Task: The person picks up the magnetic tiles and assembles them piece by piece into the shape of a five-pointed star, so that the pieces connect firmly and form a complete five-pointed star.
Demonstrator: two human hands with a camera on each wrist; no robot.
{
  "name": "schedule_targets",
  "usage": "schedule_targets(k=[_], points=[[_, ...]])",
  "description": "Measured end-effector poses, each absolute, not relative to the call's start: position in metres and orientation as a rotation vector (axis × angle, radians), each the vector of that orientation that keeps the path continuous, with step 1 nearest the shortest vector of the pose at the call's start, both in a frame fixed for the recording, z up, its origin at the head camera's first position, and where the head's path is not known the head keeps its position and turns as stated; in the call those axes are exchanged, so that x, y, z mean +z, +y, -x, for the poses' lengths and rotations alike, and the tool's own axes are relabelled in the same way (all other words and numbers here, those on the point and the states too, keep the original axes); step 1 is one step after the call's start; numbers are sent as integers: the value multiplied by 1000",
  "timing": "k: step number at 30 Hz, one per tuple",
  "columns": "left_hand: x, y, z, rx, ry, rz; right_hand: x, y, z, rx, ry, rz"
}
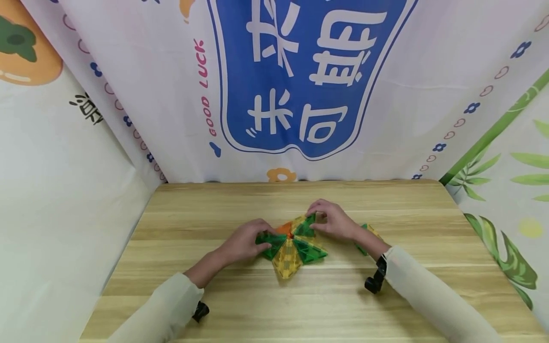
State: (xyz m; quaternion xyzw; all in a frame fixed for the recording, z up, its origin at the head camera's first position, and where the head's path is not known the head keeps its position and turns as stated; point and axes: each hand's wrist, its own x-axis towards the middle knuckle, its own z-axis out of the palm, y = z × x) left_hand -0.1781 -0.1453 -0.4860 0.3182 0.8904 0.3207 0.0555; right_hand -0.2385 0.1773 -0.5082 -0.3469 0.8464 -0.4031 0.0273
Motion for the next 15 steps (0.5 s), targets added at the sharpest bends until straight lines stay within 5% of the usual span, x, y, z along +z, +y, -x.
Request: schedule_targets(k=[15], points=[[-476,-135,193,1070,2694,-952,-507,197,215,-1346,2725,915]])
